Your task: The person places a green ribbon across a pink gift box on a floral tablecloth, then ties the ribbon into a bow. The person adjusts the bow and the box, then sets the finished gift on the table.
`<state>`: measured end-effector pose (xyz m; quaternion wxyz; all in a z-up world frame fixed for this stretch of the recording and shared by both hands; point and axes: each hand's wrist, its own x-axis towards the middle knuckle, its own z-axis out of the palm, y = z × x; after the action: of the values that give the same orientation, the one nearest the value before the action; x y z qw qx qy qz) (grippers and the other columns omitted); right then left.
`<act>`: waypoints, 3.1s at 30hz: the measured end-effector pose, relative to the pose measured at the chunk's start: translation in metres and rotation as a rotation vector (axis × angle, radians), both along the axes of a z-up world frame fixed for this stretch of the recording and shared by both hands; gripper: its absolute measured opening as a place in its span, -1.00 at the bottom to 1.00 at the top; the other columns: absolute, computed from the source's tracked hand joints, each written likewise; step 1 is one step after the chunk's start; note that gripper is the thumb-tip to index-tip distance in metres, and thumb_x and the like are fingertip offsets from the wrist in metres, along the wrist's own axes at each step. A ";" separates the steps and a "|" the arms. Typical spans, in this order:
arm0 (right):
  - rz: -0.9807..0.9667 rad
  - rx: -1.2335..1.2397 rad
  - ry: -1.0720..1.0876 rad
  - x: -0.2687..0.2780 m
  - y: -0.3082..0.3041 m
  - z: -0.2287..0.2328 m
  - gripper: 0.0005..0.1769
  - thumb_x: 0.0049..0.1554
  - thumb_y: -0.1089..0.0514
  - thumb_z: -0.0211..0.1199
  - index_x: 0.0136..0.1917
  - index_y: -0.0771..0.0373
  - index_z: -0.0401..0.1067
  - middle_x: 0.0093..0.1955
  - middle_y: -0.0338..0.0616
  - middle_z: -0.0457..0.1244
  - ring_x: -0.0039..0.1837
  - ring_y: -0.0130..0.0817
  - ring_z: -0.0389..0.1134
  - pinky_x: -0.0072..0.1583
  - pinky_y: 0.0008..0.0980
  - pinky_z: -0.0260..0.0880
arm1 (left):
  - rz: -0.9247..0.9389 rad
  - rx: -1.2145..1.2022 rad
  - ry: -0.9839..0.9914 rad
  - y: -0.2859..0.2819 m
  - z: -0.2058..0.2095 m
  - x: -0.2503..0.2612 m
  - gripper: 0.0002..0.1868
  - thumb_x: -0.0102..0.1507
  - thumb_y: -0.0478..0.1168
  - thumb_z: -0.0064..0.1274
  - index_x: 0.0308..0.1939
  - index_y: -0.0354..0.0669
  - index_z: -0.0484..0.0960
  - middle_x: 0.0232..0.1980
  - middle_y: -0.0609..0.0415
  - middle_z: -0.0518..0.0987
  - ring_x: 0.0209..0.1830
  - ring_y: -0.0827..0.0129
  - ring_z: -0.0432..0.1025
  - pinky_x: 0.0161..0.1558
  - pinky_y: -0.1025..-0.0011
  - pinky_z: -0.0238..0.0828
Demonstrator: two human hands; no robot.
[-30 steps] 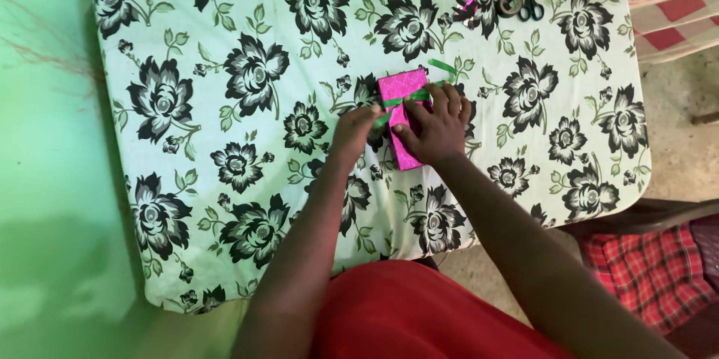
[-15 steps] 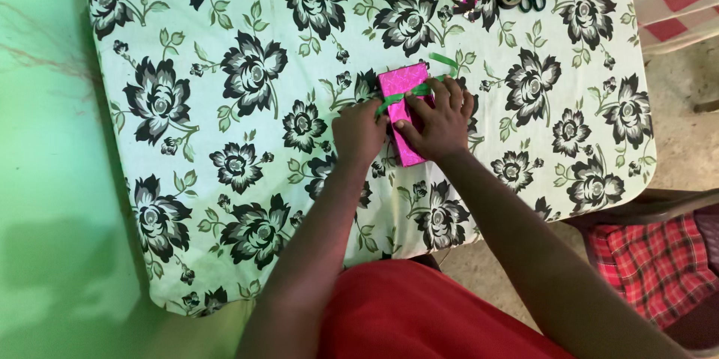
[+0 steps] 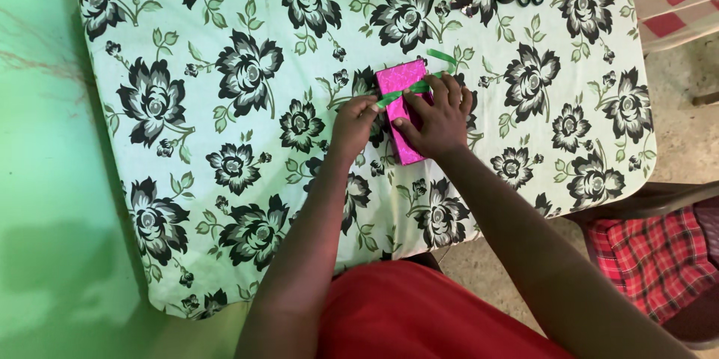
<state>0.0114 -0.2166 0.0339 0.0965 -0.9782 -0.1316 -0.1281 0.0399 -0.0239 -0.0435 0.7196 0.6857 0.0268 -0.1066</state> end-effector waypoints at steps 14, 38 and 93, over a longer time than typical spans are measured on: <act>-0.004 -0.024 0.015 0.000 -0.002 -0.004 -0.34 0.17 -0.50 0.17 0.31 -0.09 0.54 0.52 0.03 0.11 0.60 0.14 -0.06 0.49 0.31 -0.25 | -0.217 0.105 -0.182 -0.004 0.029 0.016 -0.76 0.33 -0.29 0.03 0.01 -0.26 0.72 0.32 0.03 0.59 0.18 0.38 0.54 0.19 0.42 0.44; 0.018 -0.044 -0.060 0.002 -0.001 -0.005 -0.38 0.21 -0.46 0.18 0.15 0.08 0.52 0.51 0.01 0.12 0.60 0.07 -0.03 0.50 0.23 -0.18 | -0.227 0.101 -0.043 -0.027 0.072 0.025 -0.80 0.29 -0.26 0.13 -0.03 -0.24 0.68 -0.21 0.02 0.68 -0.52 0.39 0.56 -0.43 0.46 0.50; -0.013 0.553 0.267 0.016 -0.028 -0.037 -0.50 0.18 -0.25 0.21 0.32 -0.10 0.54 0.54 0.10 -0.02 0.60 0.15 -0.10 0.47 0.27 -0.18 | 0.121 0.446 -0.247 -0.056 0.046 0.024 -0.92 0.25 -0.33 0.15 -0.21 -0.26 0.62 -0.22 -0.06 0.63 -0.28 0.18 0.55 -0.20 0.29 0.45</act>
<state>0.0278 -0.2451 -0.0036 0.3748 -0.9238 -0.0715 -0.0299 0.0642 -0.0794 0.0027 0.5537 0.8322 0.0025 0.0298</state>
